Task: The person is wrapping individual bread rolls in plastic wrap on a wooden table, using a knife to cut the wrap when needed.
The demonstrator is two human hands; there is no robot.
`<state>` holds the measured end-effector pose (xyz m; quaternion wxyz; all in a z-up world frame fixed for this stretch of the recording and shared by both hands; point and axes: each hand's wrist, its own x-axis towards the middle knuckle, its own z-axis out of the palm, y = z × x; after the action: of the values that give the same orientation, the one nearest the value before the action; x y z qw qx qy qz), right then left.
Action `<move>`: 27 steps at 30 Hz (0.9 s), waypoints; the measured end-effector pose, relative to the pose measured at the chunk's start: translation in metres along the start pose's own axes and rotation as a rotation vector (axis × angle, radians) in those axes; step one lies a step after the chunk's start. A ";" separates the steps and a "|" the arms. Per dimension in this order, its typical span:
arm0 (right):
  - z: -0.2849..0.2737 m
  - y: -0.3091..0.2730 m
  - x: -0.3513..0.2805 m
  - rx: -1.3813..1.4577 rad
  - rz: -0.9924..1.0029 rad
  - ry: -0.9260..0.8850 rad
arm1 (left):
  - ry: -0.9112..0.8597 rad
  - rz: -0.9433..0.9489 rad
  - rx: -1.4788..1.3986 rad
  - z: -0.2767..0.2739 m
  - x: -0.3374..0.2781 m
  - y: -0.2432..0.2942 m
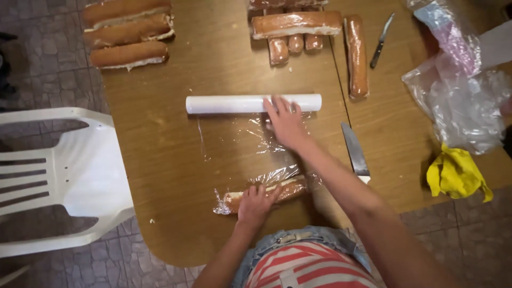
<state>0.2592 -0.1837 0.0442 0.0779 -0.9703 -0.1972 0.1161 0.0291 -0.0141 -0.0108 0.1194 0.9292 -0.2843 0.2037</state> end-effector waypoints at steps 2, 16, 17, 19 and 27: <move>-0.014 -0.015 -0.045 0.146 0.030 -0.003 | -0.077 -0.015 -0.009 -0.011 0.007 0.000; 0.050 -0.050 -0.199 0.264 -0.305 0.156 | -0.585 -0.068 -0.050 0.022 -0.014 -0.005; 0.060 -0.049 -0.197 0.171 -0.334 0.236 | -0.626 -0.103 -0.090 0.025 -0.015 -0.007; 0.069 -0.044 -0.199 0.143 -0.331 0.174 | -0.470 0.002 -0.040 0.040 -0.027 -0.010; 0.096 -0.035 -0.216 0.189 -0.356 0.212 | -0.074 0.124 -0.092 -0.026 -0.036 -0.004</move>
<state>0.0284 -0.2286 0.0011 0.2081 -0.9154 -0.3441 0.0158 -0.0034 0.0153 -0.0041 0.1385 0.9103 -0.3543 0.1630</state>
